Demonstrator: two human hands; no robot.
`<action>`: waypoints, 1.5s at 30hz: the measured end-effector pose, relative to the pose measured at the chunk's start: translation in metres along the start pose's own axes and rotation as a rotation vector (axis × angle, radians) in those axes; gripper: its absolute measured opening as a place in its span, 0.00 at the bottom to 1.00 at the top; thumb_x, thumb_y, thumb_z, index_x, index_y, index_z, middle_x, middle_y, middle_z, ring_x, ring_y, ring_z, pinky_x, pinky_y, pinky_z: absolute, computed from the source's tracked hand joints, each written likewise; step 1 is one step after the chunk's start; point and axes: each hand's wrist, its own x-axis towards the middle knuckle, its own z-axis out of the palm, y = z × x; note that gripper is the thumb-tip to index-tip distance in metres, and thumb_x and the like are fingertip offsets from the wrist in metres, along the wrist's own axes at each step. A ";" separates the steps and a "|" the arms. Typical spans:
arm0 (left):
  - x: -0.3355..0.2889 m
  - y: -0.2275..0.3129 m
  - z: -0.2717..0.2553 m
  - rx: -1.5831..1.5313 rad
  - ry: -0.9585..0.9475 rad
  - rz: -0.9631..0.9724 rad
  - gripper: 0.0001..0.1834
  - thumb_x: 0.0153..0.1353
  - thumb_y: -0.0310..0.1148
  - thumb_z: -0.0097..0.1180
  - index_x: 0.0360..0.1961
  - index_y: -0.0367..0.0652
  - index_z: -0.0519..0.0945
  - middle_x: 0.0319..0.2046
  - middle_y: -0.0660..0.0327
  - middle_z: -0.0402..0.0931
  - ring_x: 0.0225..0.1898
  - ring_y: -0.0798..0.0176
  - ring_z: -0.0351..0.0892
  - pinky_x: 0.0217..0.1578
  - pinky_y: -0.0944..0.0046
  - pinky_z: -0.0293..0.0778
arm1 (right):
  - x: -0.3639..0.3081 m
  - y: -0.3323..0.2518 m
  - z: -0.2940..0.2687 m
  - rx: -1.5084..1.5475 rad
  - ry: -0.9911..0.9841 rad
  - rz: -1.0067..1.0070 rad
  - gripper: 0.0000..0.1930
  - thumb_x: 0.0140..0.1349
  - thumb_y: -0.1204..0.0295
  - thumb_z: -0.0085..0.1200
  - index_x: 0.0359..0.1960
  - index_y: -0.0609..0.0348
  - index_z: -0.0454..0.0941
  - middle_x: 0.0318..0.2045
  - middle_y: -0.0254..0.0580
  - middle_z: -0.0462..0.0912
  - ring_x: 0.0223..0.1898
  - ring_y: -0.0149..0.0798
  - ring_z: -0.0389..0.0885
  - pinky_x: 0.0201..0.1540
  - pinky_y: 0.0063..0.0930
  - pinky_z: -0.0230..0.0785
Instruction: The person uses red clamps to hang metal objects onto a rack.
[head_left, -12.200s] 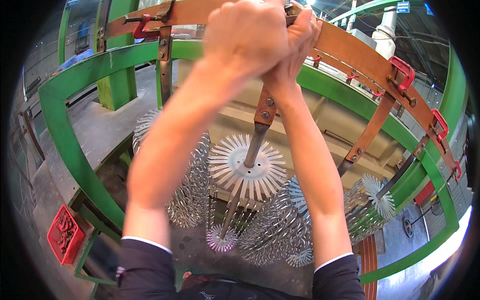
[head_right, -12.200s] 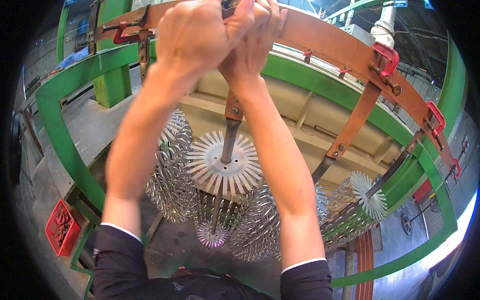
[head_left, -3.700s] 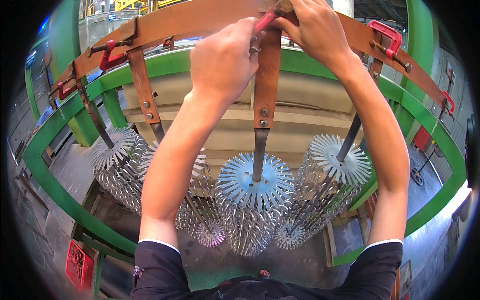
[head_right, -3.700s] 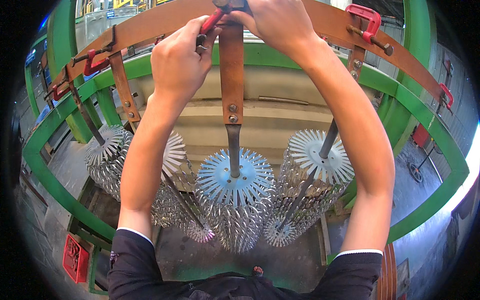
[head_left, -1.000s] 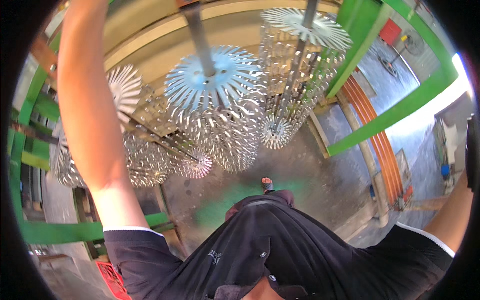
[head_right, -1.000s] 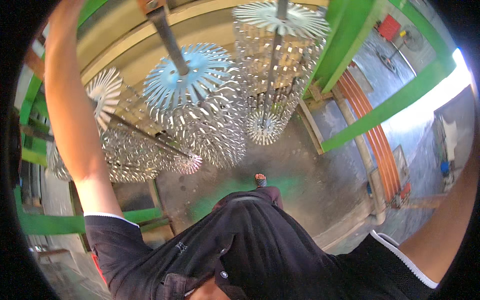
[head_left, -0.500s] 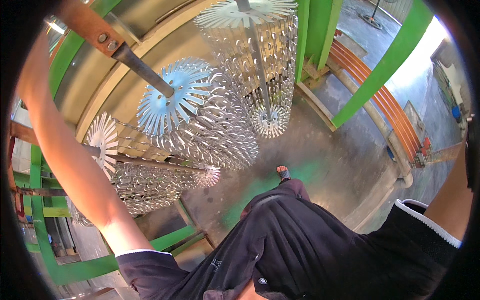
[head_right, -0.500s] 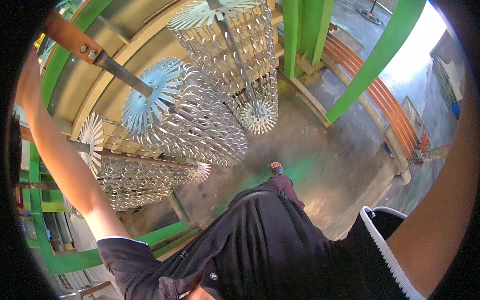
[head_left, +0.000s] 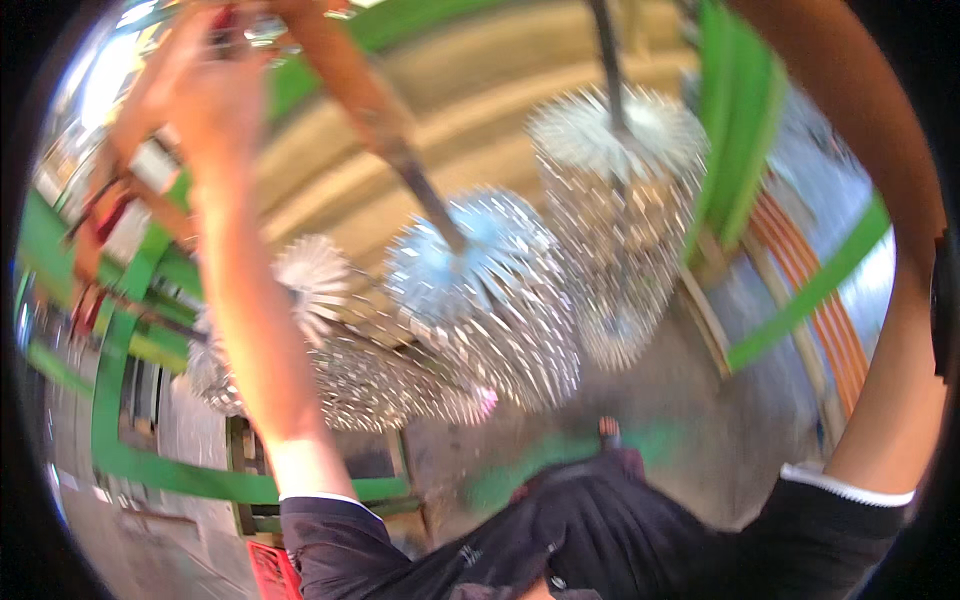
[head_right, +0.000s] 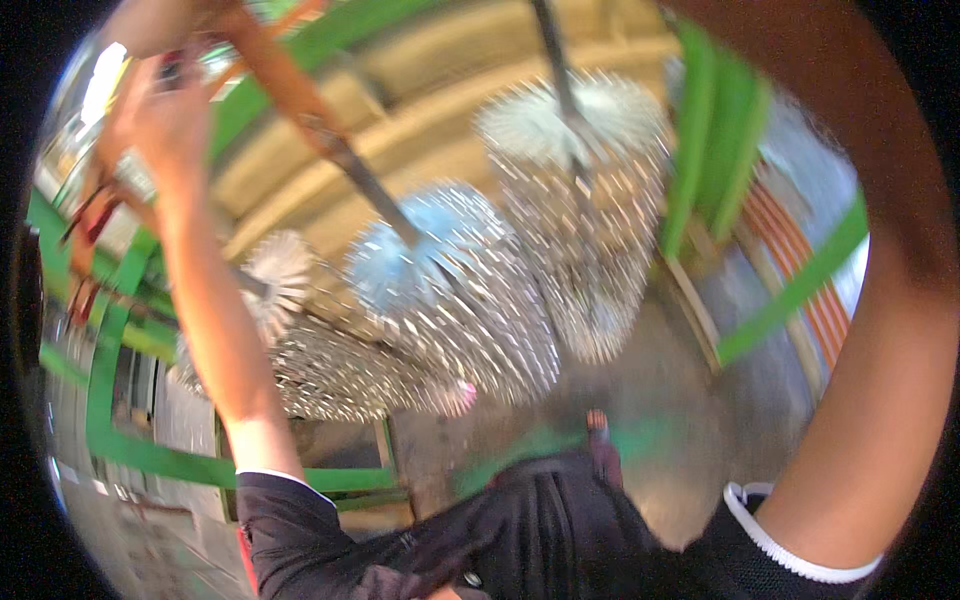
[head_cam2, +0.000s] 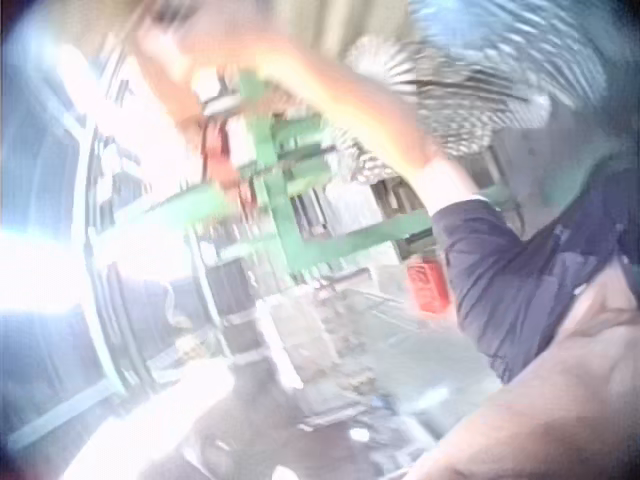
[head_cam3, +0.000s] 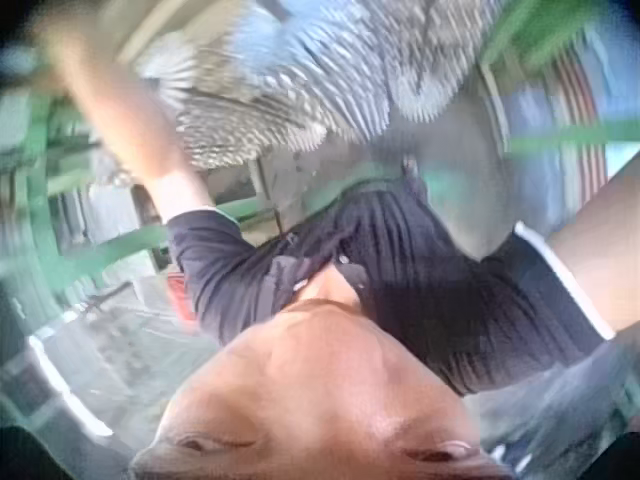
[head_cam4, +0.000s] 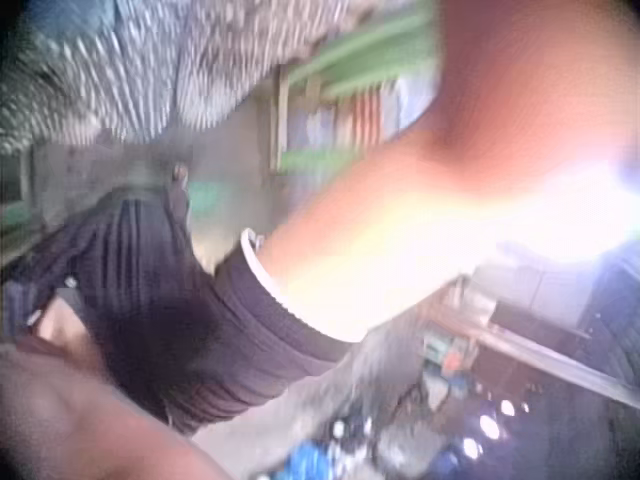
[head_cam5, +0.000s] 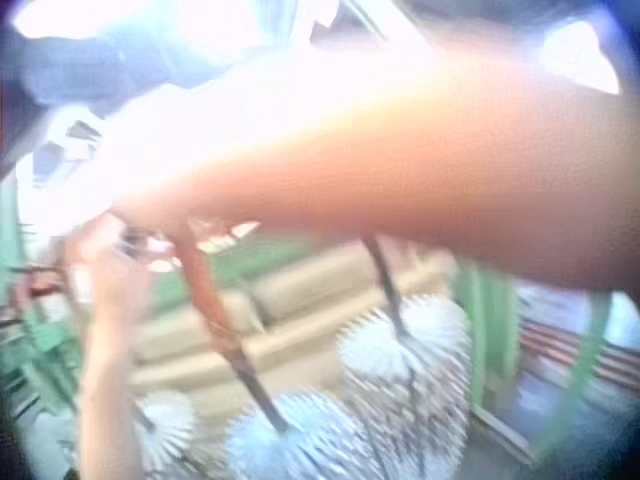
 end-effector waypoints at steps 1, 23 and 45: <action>0.004 0.003 0.007 -0.019 -0.032 0.001 0.15 0.63 0.42 0.67 0.42 0.42 0.87 0.34 0.52 0.87 0.35 0.55 0.88 0.38 0.57 0.79 | -0.007 0.009 -0.010 -0.042 -0.025 -0.007 0.13 0.63 0.61 0.57 0.30 0.56 0.87 0.25 0.40 0.84 0.33 0.40 0.84 0.37 0.37 0.71; 0.010 0.038 -0.010 -0.105 0.057 -0.118 0.11 0.64 0.35 0.66 0.46 0.44 0.84 0.31 0.55 0.86 0.27 0.50 0.85 0.30 0.56 0.78 | -0.023 -0.033 0.130 1.838 -0.079 1.700 0.24 0.79 0.56 0.33 0.51 0.62 0.79 0.42 0.45 0.87 0.45 0.39 0.82 0.53 0.40 0.72; 0.006 0.034 -0.070 -0.307 -0.173 -0.284 0.19 0.65 0.35 0.68 0.53 0.40 0.79 0.37 0.57 0.85 0.34 0.66 0.83 0.34 0.60 0.77 | -0.013 -0.041 0.086 0.786 0.474 0.581 0.35 0.51 0.59 0.73 0.60 0.57 0.72 0.55 0.46 0.80 0.59 0.48 0.77 0.62 0.43 0.64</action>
